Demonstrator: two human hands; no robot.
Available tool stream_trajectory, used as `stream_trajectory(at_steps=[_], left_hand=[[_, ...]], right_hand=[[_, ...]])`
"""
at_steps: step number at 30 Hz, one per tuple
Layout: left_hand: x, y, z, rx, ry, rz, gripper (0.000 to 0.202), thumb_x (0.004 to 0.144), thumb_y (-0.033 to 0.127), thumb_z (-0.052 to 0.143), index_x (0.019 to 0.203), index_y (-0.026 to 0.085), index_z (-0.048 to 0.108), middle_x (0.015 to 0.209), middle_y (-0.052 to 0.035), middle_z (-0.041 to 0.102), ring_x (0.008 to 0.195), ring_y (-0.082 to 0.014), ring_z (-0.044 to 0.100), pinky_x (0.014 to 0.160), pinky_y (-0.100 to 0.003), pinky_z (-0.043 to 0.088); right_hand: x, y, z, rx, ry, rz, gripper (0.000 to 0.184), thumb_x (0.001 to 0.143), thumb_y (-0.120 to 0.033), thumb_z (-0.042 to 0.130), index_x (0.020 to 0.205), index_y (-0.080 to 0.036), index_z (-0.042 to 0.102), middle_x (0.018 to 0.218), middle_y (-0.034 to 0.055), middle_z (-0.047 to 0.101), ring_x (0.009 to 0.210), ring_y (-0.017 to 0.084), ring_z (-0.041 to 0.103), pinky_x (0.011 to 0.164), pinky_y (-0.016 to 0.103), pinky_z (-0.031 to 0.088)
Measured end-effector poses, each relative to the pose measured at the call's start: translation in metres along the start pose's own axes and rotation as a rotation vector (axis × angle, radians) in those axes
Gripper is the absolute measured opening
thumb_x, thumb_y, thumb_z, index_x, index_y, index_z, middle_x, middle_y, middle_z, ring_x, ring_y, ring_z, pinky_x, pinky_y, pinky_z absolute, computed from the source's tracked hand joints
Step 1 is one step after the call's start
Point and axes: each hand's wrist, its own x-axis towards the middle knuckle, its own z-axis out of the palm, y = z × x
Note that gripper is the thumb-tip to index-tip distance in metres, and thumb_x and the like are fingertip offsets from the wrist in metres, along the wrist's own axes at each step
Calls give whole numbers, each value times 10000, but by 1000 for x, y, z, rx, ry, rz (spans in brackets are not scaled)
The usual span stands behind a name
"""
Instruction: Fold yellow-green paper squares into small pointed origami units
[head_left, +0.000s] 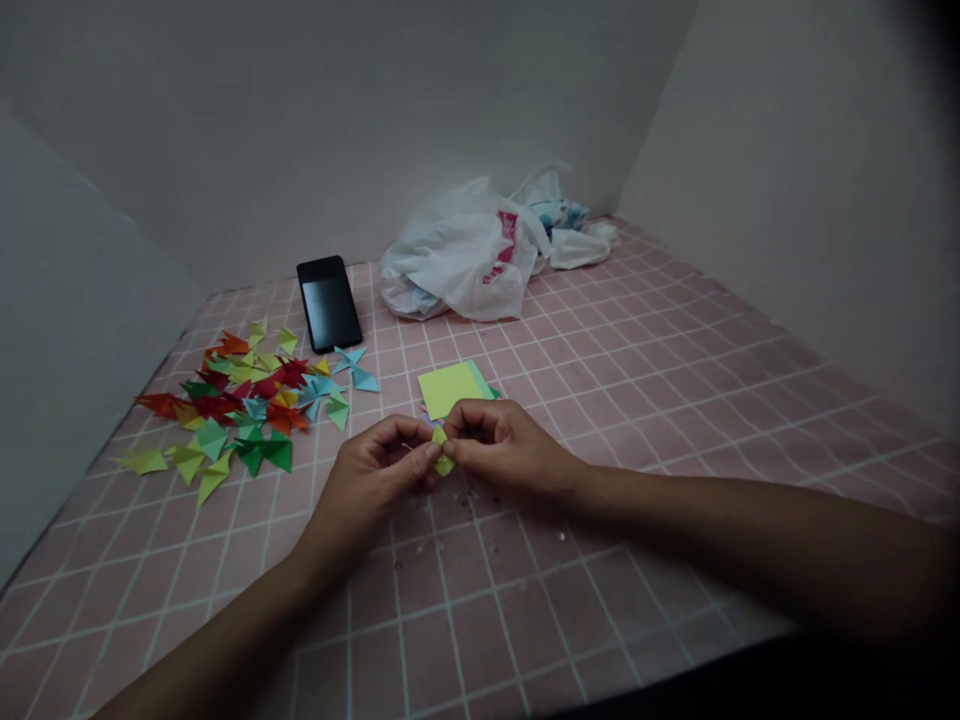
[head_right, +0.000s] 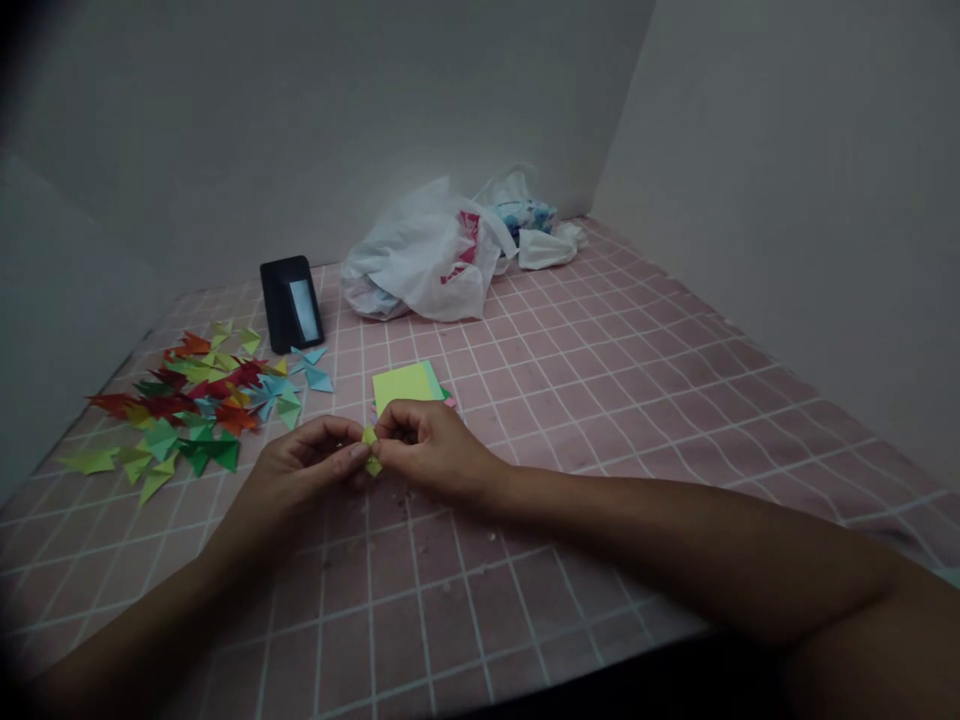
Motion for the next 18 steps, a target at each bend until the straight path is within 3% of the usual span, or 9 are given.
stream_trajectory(at_steps=[11,18], left_hand=[[3,-4,-8,-40,-61,-31,162,740,246,797,815,166,677,648,30,679,591,-81,606,597,-189,472],[7,-7,-6,-122,-63,23,224,718,212,819,859,182,647,720,48,674,593,-72,630,593,-184,494]], right_hand=[[3,2,-1,67,-8,46,141,749,-219,652,679,-176,537,600,-55,470,551,81,380,519,231,275],[2,1,-1,77,-12,82,137,760,-225,644,692,-180,534,567,-61,463,527,81,367,507,232,260]])
